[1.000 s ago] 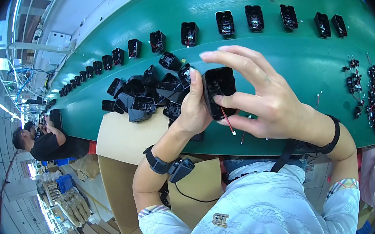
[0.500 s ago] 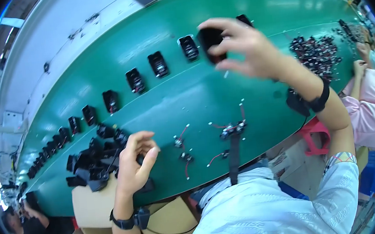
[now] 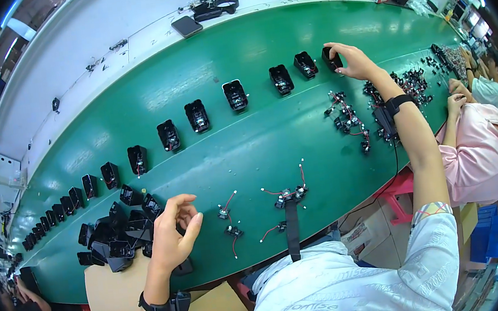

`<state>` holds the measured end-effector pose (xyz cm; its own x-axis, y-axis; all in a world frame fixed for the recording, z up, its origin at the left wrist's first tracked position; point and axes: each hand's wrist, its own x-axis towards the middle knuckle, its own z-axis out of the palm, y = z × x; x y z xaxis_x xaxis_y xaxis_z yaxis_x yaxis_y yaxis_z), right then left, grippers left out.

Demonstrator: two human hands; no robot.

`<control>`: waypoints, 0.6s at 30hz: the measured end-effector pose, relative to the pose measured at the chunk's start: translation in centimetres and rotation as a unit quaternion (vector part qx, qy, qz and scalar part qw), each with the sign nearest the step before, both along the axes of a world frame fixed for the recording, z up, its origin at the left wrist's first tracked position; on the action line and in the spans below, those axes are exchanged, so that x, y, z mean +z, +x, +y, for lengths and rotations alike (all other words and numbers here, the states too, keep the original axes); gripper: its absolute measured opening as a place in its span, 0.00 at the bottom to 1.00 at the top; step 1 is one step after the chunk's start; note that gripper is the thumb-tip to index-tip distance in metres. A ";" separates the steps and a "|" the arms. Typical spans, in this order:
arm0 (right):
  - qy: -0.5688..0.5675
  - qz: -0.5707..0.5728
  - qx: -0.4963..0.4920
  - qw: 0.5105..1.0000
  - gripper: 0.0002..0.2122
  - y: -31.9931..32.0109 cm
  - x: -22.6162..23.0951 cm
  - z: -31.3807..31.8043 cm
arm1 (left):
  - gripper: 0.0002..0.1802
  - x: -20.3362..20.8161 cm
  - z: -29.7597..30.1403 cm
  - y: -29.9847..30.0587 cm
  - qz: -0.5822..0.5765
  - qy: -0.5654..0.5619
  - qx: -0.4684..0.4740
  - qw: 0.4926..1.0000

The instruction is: Assembling small electronic components by hand at a factory workbench, inserting wires and parts into plastic housings.

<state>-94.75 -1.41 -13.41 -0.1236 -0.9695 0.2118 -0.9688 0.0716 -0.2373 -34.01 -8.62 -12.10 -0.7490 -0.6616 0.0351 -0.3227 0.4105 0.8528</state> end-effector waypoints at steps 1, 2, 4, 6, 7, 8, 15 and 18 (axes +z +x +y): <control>-0.003 -0.001 0.001 1.000 0.17 -0.1 -0.2 0.0 | 0.19 -0.1 0.0 -0.1 0.003 0.009 0.005 1.000; -0.006 -0.003 0.002 1.000 0.17 -0.2 -0.4 0.0 | 0.19 -0.3 -0.1 -0.1 0.003 0.008 0.004 1.000; -0.011 0.017 0.015 1.000 0.18 -0.8 -0.5 -0.1 | 0.21 -0.4 -0.3 0.0 -0.008 -0.001 -0.011 1.000; -0.016 0.036 0.029 0.999 0.18 -1.2 -0.6 0.0 | 0.21 0.0 -0.2 0.0 -0.012 0.007 -0.007 1.000; -0.011 0.044 0.020 0.999 0.18 -1.4 -0.5 0.1 | 0.21 0.1 -0.2 -0.1 -0.014 0.016 -0.003 1.000; -0.006 0.053 0.010 0.999 0.18 -1.6 -0.4 0.1 | 0.21 0.2 -0.3 -0.2 -0.013 0.015 -0.002 1.000; 0.037 0.135 -0.029 0.990 0.18 -0.3 -0.1 -0.3 | 0.17 0.5 -0.1 0.0 -0.012 -0.042 -0.013 0.999; 0.036 0.195 -0.021 0.980 0.20 -0.6 -0.5 -0.4 | 0.17 0.5 0.1 0.1 -0.009 -0.049 -0.012 0.999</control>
